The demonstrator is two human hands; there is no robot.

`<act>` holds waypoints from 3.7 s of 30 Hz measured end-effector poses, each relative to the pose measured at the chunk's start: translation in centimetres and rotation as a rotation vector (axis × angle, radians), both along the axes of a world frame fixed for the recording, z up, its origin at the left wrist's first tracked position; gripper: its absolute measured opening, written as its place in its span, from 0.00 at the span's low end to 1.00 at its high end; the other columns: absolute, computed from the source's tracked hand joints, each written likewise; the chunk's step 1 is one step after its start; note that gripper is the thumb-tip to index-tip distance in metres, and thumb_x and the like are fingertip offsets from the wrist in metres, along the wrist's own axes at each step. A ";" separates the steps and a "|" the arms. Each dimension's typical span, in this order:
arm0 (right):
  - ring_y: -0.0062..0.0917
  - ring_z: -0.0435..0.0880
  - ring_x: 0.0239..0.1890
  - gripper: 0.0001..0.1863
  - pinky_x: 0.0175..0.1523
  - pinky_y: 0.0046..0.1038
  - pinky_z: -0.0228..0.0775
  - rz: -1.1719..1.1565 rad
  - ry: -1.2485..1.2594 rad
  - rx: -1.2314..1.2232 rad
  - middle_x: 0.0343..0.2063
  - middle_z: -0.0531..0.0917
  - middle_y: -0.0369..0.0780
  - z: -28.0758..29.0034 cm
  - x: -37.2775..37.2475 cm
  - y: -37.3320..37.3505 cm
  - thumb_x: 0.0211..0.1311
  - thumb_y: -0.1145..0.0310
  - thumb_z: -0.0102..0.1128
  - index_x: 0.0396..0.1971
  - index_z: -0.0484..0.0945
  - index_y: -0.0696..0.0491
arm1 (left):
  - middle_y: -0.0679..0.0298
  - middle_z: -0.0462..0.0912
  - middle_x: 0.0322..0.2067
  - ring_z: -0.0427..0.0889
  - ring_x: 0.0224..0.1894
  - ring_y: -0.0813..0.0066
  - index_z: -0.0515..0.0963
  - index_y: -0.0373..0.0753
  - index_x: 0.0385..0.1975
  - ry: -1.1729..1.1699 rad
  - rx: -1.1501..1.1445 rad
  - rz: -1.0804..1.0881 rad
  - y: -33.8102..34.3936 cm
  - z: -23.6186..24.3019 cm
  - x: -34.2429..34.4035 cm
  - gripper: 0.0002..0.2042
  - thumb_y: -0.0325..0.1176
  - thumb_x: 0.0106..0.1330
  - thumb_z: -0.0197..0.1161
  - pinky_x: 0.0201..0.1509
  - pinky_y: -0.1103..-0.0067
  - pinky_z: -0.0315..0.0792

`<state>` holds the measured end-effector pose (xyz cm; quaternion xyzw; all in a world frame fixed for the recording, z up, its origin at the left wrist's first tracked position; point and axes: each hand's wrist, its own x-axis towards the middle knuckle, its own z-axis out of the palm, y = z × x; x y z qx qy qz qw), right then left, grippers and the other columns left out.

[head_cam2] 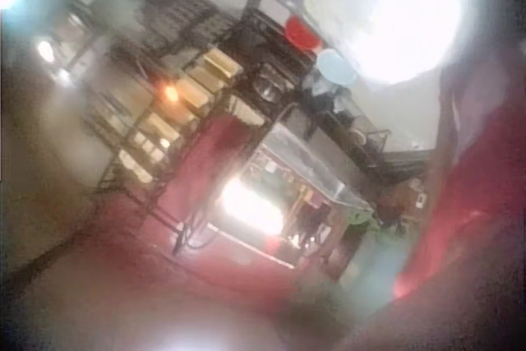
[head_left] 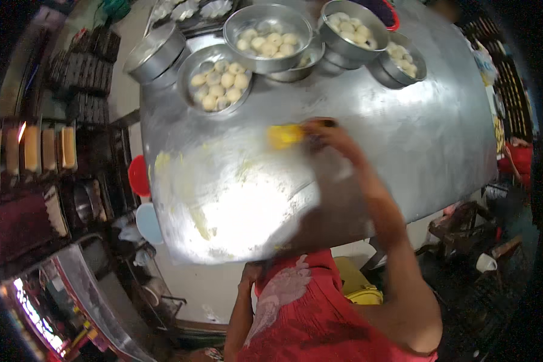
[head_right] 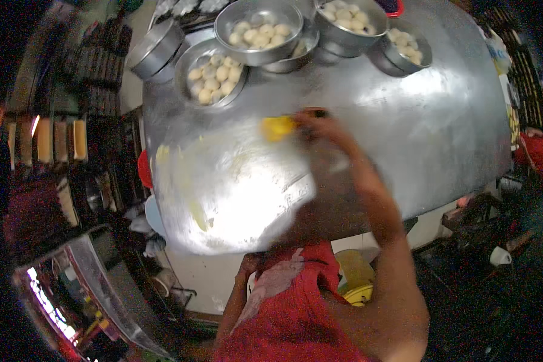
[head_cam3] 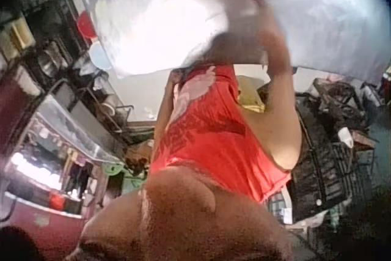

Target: Apply oil to a preparation table and then knead and roll dough using a mechanical roller.

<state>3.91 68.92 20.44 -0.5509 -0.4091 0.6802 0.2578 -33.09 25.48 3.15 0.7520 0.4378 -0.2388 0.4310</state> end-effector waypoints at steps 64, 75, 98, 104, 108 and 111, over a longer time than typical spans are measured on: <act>0.15 0.72 0.24 0.15 0.29 0.19 0.64 -0.138 -0.158 -0.011 0.23 0.76 0.31 6.1 1.2 -7.0 0.64 0.56 0.62 0.33 0.83 0.55 | 0.48 0.48 0.67 0.61 0.63 0.52 0.44 0.47 0.72 -1.495 -0.298 1.969 53.7 21.9 6.1 0.38 0.58 0.68 0.49 0.70 0.54 0.54; 0.19 0.77 0.23 0.18 0.27 0.21 0.71 -0.526 -0.302 0.179 0.22 0.78 0.36 6.8 3.7 -0.5 0.65 0.56 0.61 0.37 0.82 0.59 | 0.56 0.76 0.49 0.79 0.48 0.70 0.64 0.32 0.62 -0.899 0.503 1.723 39.3 22.7 0.8 0.23 0.41 0.74 0.51 0.53 0.70 0.73; 0.15 0.76 0.18 0.11 0.21 0.18 0.65 -0.053 -0.258 0.468 0.20 0.80 0.32 -0.3 -15.9 9.5 0.61 0.59 0.65 0.30 0.82 0.52 | 0.58 0.80 0.44 0.80 0.47 0.64 0.71 0.39 0.59 -0.334 0.710 1.943 -3.1 26.2 6.1 0.19 0.30 0.69 0.56 0.48 0.71 0.73; 0.49 0.83 0.42 0.23 0.49 0.45 0.74 0.379 -1.469 0.826 0.38 0.84 0.55 3.1 2.8 0.3 0.55 0.54 0.57 0.37 0.82 0.62 | 0.52 0.78 0.49 0.76 0.52 0.51 0.72 0.39 0.57 -0.074 0.518 1.649 -16.3 21.4 9.5 0.19 0.38 0.69 0.53 0.54 0.60 0.71; 0.45 0.84 0.40 0.14 0.46 0.40 0.74 0.690 -1.212 0.894 0.37 0.86 0.47 5.5 -7.0 -12.9 0.58 0.64 0.61 0.40 0.83 0.56 | 0.52 0.77 0.48 0.76 0.53 0.53 0.72 0.40 0.56 -0.058 0.541 1.575 -21.6 17.3 10.6 0.19 0.39 0.68 0.54 0.56 0.60 0.70; 0.23 0.81 0.28 0.19 0.31 0.27 0.71 0.704 -0.626 0.565 0.29 0.83 0.40 9.3 -19.4 -25.6 0.64 0.55 0.60 0.42 0.82 0.56 | 0.53 0.77 0.47 0.76 0.53 0.54 0.73 0.41 0.55 -0.038 0.631 1.613 -23.7 15.8 9.3 0.18 0.39 0.66 0.54 0.54 0.60 0.71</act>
